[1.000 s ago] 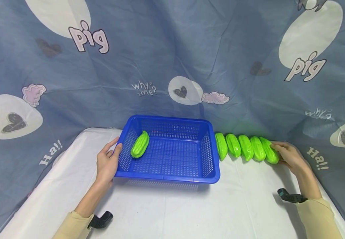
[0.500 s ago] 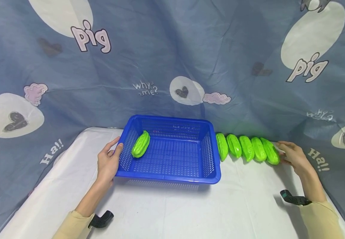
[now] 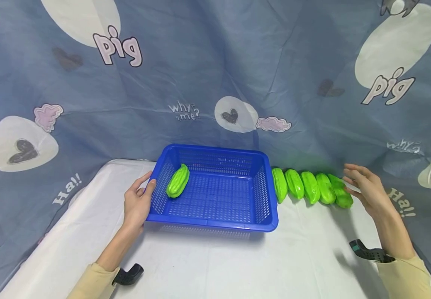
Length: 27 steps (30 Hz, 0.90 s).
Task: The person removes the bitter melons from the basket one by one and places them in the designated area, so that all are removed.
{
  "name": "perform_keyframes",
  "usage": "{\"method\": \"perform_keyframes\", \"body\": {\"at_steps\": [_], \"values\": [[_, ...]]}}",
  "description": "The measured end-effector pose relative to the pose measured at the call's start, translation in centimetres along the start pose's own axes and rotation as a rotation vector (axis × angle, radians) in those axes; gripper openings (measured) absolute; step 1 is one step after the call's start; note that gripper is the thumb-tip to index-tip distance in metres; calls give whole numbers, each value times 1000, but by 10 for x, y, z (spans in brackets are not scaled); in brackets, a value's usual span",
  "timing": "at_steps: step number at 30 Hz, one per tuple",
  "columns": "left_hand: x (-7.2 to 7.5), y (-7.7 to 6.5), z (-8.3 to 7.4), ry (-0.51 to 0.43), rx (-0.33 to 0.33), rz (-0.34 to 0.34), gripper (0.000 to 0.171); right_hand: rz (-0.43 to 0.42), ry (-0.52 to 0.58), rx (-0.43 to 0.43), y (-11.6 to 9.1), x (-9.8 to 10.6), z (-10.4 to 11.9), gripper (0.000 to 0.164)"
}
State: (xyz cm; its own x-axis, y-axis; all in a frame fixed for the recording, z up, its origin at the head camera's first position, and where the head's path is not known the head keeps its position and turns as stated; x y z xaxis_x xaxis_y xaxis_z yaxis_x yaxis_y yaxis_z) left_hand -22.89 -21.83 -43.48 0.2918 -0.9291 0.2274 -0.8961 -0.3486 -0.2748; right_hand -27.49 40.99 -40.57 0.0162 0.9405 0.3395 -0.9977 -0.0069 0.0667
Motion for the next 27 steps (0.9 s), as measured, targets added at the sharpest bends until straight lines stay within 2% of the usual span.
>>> {"method": "perform_keyframes", "body": {"at_steps": [5,11,21,27], "values": [[0,0,0,4,1,-3,52,70,229,20,2,-24,29,35],[0,0,1,-4,-4,-5,51,151,349,18,3,-57,56,26],[-2,0,-1,4,-13,2,52,252,377,-14,-1,-108,91,20],[0,0,-1,-5,-10,-7,51,323,315,12,-2,-135,111,21]]}}
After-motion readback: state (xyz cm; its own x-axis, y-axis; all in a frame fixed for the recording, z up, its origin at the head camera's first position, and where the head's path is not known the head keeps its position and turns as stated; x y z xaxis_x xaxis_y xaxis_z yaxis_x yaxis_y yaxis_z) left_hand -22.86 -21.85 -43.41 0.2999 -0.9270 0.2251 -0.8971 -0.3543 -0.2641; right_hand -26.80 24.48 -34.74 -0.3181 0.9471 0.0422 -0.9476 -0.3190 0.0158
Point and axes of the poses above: each hand's wrist, its own y-axis towards the middle knuckle, its own x-axis out of the back of the hand, z = x × y, the point moved 4 cm from there along y, towards the middle knuckle, and after that the axes turned 9 degrees about x, right-handed, at the moved point
